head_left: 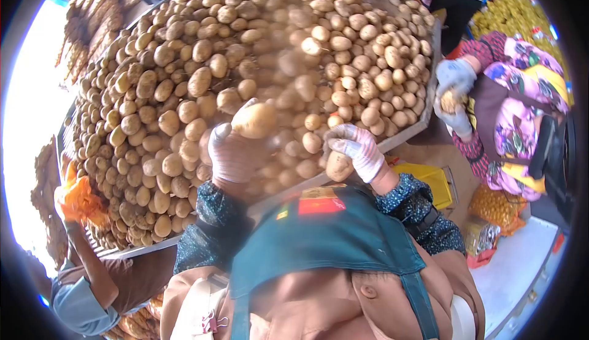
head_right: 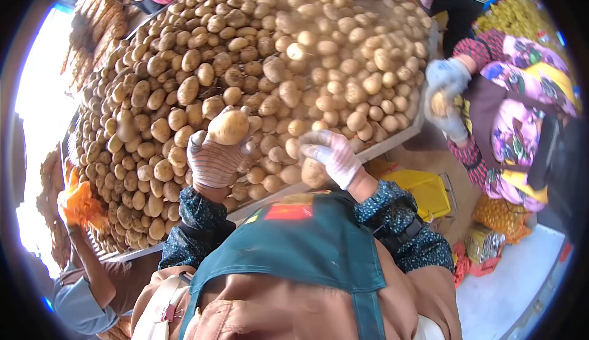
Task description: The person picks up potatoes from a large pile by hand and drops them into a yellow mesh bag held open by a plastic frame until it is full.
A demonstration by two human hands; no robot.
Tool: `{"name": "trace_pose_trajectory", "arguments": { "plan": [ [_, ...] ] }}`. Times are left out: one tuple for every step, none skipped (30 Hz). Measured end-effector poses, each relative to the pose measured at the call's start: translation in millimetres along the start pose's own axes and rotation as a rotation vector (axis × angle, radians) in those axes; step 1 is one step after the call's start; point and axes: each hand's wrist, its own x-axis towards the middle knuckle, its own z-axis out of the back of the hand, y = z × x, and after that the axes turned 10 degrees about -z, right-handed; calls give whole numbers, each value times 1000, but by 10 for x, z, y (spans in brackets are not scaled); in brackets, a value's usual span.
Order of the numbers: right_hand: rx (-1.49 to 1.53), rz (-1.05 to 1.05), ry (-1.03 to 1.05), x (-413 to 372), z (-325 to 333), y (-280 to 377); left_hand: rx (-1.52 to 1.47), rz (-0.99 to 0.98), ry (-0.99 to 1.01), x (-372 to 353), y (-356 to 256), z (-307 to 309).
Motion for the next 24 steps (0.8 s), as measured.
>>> {"name": "trace_pose_trajectory", "arguments": {
  "plan": [
    [-38,48,9,-47,-66,79,-65,1,4,-12,108,-18],
    [-189,159,-50,-92,-132,126,-81,-41,62,-50,208,-35],
    [-344,267,-104,-136,-188,171,-12,-20,3,-62,281,-86],
    [-384,253,-51,-193,-228,216,60,-4,-56,-75,321,-208],
    [-283,193,31,-227,-264,212,133,12,-116,-96,353,-271],
    [-368,253,23,-237,-283,177,170,-24,56,-108,393,-185],
    [-454,318,14,-237,-298,136,197,-29,59,-115,434,-156],
    [-490,303,-7,-247,-308,102,225,-36,61,-128,481,-142],
    [-524,288,-28,-258,-320,63,255,-41,62,-148,525,-144],
    [-363,261,39,-210,-298,-41,295,-10,111,-192,562,-235],
    [-201,230,102,-152,-270,-143,375,-46,87,-195,689,-203],
    [1,136,230,-40,-199,-375,507,-21,169,-232,799,-243],
    [211,60,339,-40,-78,-522,626,12,272,-280,915,-298],
    [168,65,275,-241,52,-435,686,131,190,-328,1047,-377],
    [130,66,213,-483,142,-273,881,140,237,-306,1181,-223],
    [97,74,53,-718,177,-197,894,213,290,-382,1290,-324],
    [267,50,36,-744,389,-438,932,218,299,-460,1408,-290],
    [274,107,-4,-852,665,-525,981,207,290,-487,1495,-219],
    [276,162,-35,-1006,864,-528,1034,187,277,-522,1527,-123],
    [291,185,-192,-1283,1048,-548,1090,155,256,-570,1539,-22],
    [310,93,-383,-1412,1417,-791,1150,115,221,-621,1533,72],
    [502,-59,-429,-1772,1600,-709,1144,26,71,-661,1538,161],
    [563,-78,-713,-1851,1924,-1032,1133,-13,-38,-701,1503,229],
    [605,-94,-1001,-1930,2236,-1340,1104,-20,-99,-729,1433,471]
  ]
}}
